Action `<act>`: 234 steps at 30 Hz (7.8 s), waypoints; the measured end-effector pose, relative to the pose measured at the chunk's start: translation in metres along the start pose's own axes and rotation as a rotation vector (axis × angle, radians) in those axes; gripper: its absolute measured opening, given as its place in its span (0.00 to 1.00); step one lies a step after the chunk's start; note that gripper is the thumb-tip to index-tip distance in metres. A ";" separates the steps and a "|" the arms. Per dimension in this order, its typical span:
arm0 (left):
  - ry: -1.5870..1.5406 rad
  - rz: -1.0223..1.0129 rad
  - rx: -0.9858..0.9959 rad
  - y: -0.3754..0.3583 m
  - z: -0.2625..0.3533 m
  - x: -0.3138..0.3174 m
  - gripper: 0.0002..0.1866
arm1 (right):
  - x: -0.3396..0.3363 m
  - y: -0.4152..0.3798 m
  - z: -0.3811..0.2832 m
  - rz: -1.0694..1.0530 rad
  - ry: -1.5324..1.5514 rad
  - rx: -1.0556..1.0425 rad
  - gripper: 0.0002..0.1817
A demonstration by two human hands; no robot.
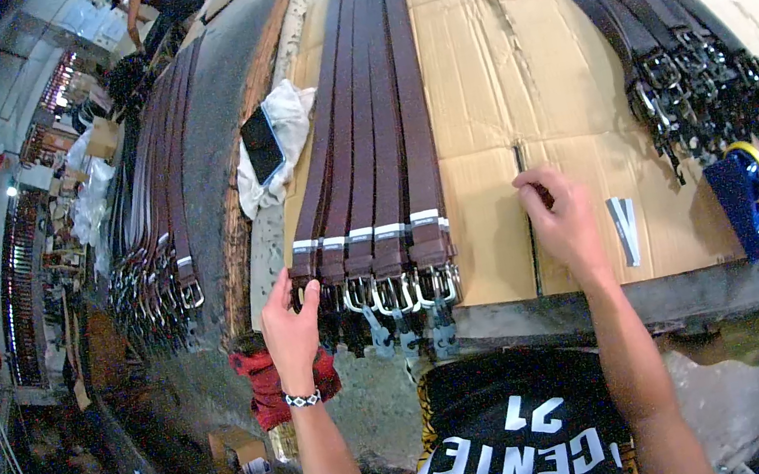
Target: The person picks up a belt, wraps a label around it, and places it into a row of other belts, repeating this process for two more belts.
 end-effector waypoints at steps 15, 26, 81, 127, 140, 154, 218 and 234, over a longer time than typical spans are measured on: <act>-0.126 -0.043 0.022 0.003 -0.012 0.000 0.35 | -0.002 -0.001 -0.004 -0.020 -0.007 0.015 0.08; -0.428 0.049 0.098 0.007 -0.012 0.009 0.27 | -0.002 0.000 0.001 -0.020 -0.015 0.006 0.08; 0.050 -0.014 0.334 0.019 -0.002 0.023 0.21 | -0.011 -0.003 -0.004 0.030 -0.002 -0.042 0.09; -0.841 -0.670 -0.030 -0.085 0.149 0.111 0.22 | -0.028 -0.043 -0.005 0.038 0.826 0.511 0.08; -1.230 -0.970 -0.228 -0.096 0.182 0.201 0.15 | -0.063 -0.135 -0.033 -0.144 0.706 0.578 0.12; -1.275 -0.838 -0.394 -0.093 0.169 0.173 0.14 | -0.090 -0.123 -0.024 0.123 -0.166 0.163 0.11; -1.195 -0.804 -0.314 -0.132 0.120 0.124 0.11 | -0.035 -0.100 -0.031 -0.328 0.531 0.380 0.14; -1.105 -0.724 -0.270 -0.135 0.126 0.126 0.12 | -0.036 -0.100 -0.025 -0.388 0.558 0.380 0.13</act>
Point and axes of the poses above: each hand's wrist, its own y-axis towards the middle knuckle, its own x-axis out of the palm, z = x × y, the point moved 2 cm from there along y, towards the middle knuckle, and after that the axes turned 2 degrees about y, right-handed, at the moved point
